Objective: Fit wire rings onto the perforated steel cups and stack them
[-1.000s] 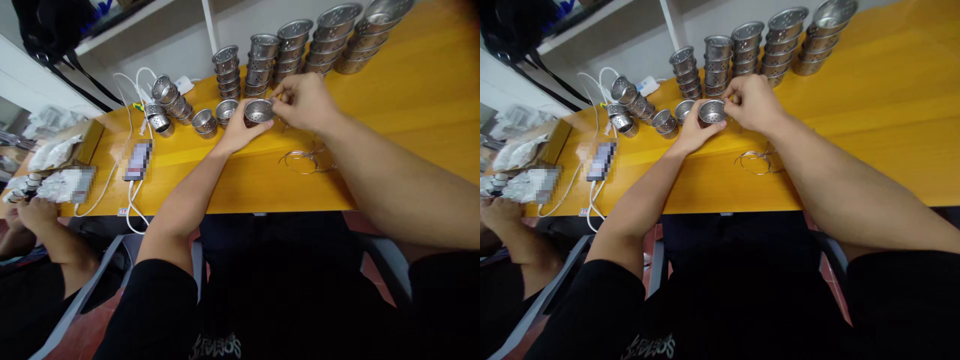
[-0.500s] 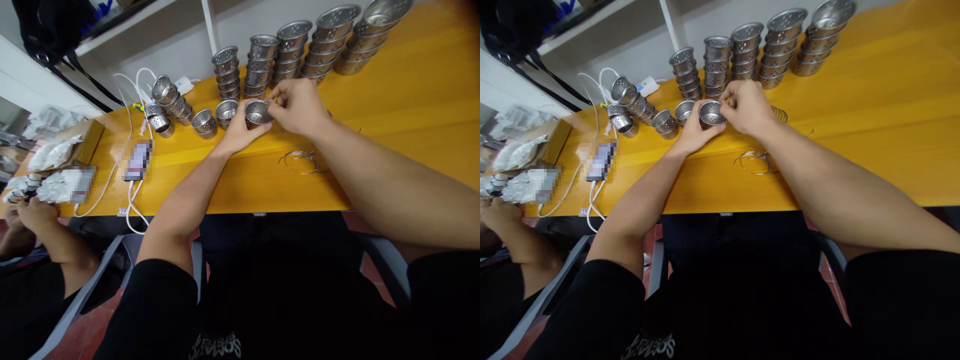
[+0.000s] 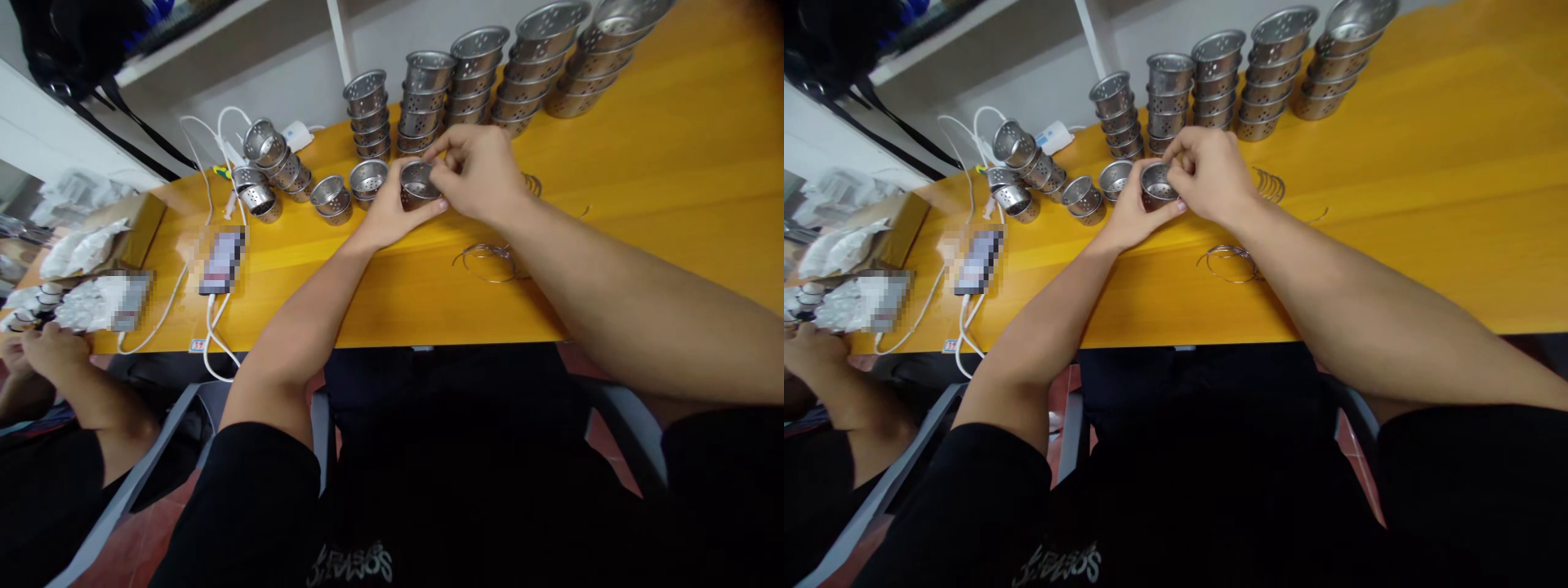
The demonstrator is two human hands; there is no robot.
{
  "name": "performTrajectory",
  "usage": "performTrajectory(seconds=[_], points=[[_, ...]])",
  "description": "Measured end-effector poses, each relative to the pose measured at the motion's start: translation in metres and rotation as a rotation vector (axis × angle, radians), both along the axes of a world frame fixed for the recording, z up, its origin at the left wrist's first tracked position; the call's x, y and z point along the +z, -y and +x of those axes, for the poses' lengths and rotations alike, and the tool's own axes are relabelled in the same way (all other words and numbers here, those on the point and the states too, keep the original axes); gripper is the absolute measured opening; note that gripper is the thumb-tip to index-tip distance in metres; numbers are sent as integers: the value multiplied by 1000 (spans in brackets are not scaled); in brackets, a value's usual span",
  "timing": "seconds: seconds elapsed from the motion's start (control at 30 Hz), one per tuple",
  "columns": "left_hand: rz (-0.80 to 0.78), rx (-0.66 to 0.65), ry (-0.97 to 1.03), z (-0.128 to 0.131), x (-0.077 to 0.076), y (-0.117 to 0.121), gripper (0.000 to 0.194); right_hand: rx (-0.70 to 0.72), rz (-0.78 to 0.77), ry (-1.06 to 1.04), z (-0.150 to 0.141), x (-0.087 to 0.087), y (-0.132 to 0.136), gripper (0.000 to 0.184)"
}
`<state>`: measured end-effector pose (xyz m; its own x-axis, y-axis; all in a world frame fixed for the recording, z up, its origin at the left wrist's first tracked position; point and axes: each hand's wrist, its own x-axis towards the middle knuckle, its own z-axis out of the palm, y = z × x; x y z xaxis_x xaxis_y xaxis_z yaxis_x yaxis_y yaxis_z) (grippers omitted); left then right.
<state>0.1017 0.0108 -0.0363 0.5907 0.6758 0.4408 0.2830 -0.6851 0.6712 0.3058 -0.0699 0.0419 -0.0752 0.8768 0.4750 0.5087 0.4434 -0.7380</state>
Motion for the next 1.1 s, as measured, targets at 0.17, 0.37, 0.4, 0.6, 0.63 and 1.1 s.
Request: performTrajectory(seconds=[0.17,0.37,0.4,0.6,0.63,1.1], points=[[-74,-2,53,-8,4,-3,102,250,-22,-71,13,2,-4,25],[-97,-51,61,-15,11,-1,105,486,-117,-147,25,2,-10,80],[-90,-57,55,-14,11,0,107,476,-117,-159,23,2,-9,82],[-60,-29,46,-12,14,2,110,340,-78,-191,9,9,3,86],[-51,-24,35,-12,14,2,111,307,-76,-183,7,11,5,86],[13,31,9,-11,14,0,110,199,-149,-155,1,14,8,83]])
